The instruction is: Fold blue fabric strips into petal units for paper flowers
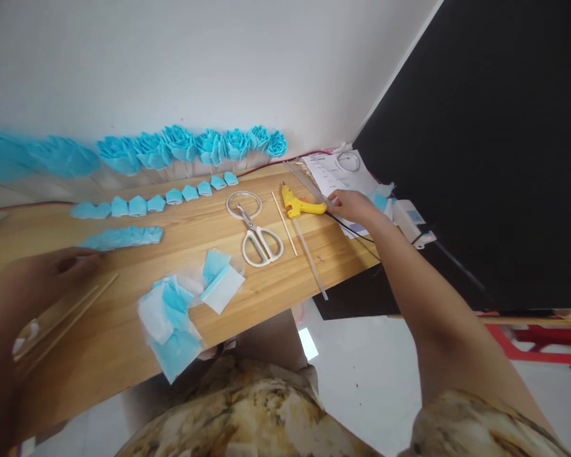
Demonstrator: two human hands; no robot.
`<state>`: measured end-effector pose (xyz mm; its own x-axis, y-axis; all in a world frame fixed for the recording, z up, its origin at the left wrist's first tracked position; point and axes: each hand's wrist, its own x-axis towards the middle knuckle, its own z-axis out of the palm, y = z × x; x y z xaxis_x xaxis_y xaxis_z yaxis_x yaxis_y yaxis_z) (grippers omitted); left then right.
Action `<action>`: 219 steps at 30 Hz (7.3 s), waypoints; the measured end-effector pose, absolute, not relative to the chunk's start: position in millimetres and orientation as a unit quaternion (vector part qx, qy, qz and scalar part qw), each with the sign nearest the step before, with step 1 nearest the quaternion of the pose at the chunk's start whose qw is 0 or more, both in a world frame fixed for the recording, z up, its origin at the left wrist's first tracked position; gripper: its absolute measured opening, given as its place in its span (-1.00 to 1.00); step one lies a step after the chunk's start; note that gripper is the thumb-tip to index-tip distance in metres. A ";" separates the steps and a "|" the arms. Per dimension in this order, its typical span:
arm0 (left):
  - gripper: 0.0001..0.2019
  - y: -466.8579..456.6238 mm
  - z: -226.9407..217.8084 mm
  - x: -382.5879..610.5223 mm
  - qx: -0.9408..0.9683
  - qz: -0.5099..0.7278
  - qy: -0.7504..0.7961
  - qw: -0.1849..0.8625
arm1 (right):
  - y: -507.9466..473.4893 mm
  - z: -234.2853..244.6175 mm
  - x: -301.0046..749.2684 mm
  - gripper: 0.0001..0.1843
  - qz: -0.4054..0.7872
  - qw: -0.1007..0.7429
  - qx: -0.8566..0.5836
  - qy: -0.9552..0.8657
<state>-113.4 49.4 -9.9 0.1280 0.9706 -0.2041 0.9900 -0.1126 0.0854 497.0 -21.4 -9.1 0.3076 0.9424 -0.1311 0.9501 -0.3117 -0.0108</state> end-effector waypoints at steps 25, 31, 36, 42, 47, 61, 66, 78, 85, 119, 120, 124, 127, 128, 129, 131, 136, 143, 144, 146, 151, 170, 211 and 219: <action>-0.37 52.1 -13.4 -114.8 0.734 -0.081 0.668 0.091 | -9.7 -9.7 497.8 -0.62 -0.043 0.036 0.812 0.581; -0.40 54.0 -14.5 -117.7 0.735 -0.085 0.666 0.093 | 7.4 -7.5 492.9 -0.71 -0.048 0.084 0.835 0.542; -0.45 52.3 -9.5 -113.7 0.737 -0.078 0.665 0.090 | 4.9 4.3 488.8 -0.82 -0.068 0.059 0.836 0.541; -0.50 50.2 -5.4 -111.6 0.743 -0.073 0.660 0.087 | -34.8 29.2 479.8 -0.85 -0.209 -0.118 0.847 0.475; -0.53 48.9 -4.4 -112.2 0.738 -0.070 0.665 0.089 | -72.1 35.3 459.4 -0.87 -0.303 -0.244 0.798 0.460; -0.48 48.0 -3.5 -111.2 0.738 -0.074 0.664 0.095 | -99.2 11.8 375.6 -0.50 -0.501 -0.407 0.667 0.371; -0.49 49.7 -3.1 -111.0 0.739 -0.086 0.662 0.090 | -90.9 13.9 411.5 -0.71 -0.347 -0.382 0.744 0.425; -0.45 49.4 -4.7 -109.9 0.730 -0.113 0.669 0.084 | -51.9 -1.3 472.5 -0.68 0.042 0.085 0.838 0.538; -0.56 35.8 11.6 -99.4 0.717 -0.001 0.689 0.104 | -50.2 19.3 433.0 -0.53 0.075 -0.035 0.764 0.640; -0.62 19.8 4.3 -85.4 0.783 0.222 0.572 0.102 | -89.1 -38.8 281.4 -0.57 0.016 -0.176 0.600 0.780; -0.63 18.7 4.3 -85.1 0.790 0.225 0.563 0.094 | -87.2 -38.2 282.6 -0.56 0.018 -0.170 0.602 0.780; -0.64 7.0 15.9 -79.4 0.832 0.188 0.516 0.078 | -82.1 -28.6 283.6 -0.61 0.027 -0.157 0.616 0.771; -0.66 -7.8 31.1 -65.7 0.882 0.139 0.440 0.092 | -82.5 -15.2 275.0 -0.66 0.011 -0.186 0.583 0.791; -0.66 -12.6 34.8 -59.3 0.899 0.130 0.407 0.098 | -82.8 -10.8 270.6 -0.68 -0.003 -0.193 0.555 0.809; -0.67 -16.8 36.9 -52.1 0.915 0.126 0.370 0.104 | -83.1 -6.8 265.9 -0.69 -0.018 -0.197 0.523 0.829; -0.67 -23.0 35.4 -36.3 0.941 0.126 0.293 0.113 | -82.8 -1.3 256.8 -0.69 -0.052 -0.188 0.461 0.866; -0.65 -22.6 8.4 -0.1 0.970 0.083 0.192 0.121 | -79.5 -3.5 242.7 -0.69 -0.067 -0.145 0.404 0.901; -0.71 -17.1 -8.4 21.4 0.964 0.043 0.235 0.114 | -75.0 -20.1 236.7 -0.86 -0.030 -0.165 0.417 0.893; -0.73 -17.4 -8.4 22.8 0.964 0.044 0.236 0.110 | -74.7 -21.3 237.1 -0.85 -0.037 -0.173 0.413 0.893; -0.74 -17.9 -8.9 24.7 0.965 0.043 0.238 0.105 | -75.4 -21.7 239.5 -0.83 -0.067 -0.193 0.404 0.892; -0.74 -18.2 -12.2 25.9 0.957 0.037 0.258 0.130 | -85.2 -10.3 257.5 -0.84 -0.193 -0.271 0.413 0.848; -0.69 -15.5 -4.8 6.7 0.906 0.205 0.258 0.265 | 19.3 7.1 195.7 -0.79 -0.524 -0.534 0.381 0.544; -0.64 12.7 -16.4 -2.5 0.602 0.414 0.494 0.471 | 16.8 -28.0 186.0 -0.51 -0.470 -0.499 0.437 0.583; -0.62 14.6 -20.1 -2.1 0.545 0.464 0.447 0.537 | 14.6 -27.8 183.9 -0.59 -0.465 -0.519 0.453 0.556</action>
